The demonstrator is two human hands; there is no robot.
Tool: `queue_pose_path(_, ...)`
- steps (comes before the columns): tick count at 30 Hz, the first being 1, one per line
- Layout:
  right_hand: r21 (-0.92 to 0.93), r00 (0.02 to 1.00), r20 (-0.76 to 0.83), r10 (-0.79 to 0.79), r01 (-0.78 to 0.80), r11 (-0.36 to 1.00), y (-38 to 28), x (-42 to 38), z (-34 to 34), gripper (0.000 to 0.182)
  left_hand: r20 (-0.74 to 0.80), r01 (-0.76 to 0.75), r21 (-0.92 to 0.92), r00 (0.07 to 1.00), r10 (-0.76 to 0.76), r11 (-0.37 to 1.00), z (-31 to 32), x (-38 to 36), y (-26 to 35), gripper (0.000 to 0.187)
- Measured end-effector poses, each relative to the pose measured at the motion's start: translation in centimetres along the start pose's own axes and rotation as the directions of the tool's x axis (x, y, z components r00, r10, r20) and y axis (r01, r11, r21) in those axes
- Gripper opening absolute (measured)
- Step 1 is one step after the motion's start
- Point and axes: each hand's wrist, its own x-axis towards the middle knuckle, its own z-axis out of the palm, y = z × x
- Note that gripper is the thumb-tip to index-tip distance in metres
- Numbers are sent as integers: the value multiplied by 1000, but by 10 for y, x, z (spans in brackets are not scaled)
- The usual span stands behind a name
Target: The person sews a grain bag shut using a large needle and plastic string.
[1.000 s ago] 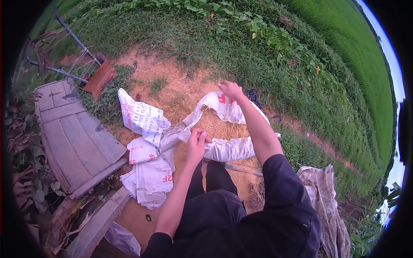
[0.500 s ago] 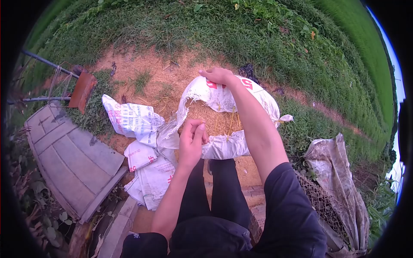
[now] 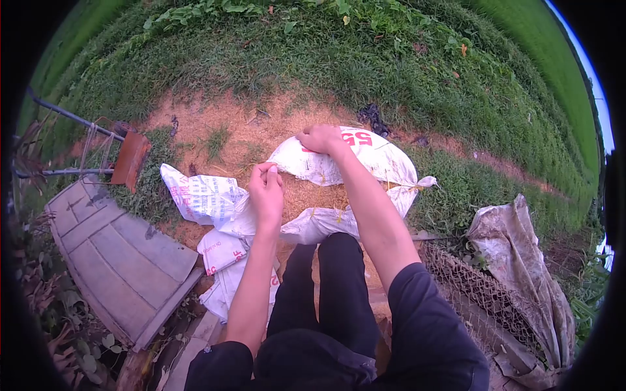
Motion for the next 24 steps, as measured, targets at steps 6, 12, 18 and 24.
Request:
queue_pose_path(6, 36, 997, -64, -40, 42, 998, 0, -7, 2, 60, -21, 9, -6, 1000, -9, 1000, -18, 0, 2, 10)
queue_pose_path(12, 386, 930, -360, -74, 221, 896, 23, -69, -26, 43, 4, -63, 40, 998, 63, 997, -40, -21, -7, 11)
queue_pose_path(18, 451, 877, -364, 313, -128, 883, 28, -179, -2, 35, 74, -96, 20, 993, 94, 995, -40, -31, 1, 12)
queue_pose_path(24, 277, 886, -363, 287, -191, 942, 18, -168, 47, 34, 175, -70, 30, 983, 64, 997, -20, -19, 13, 12)
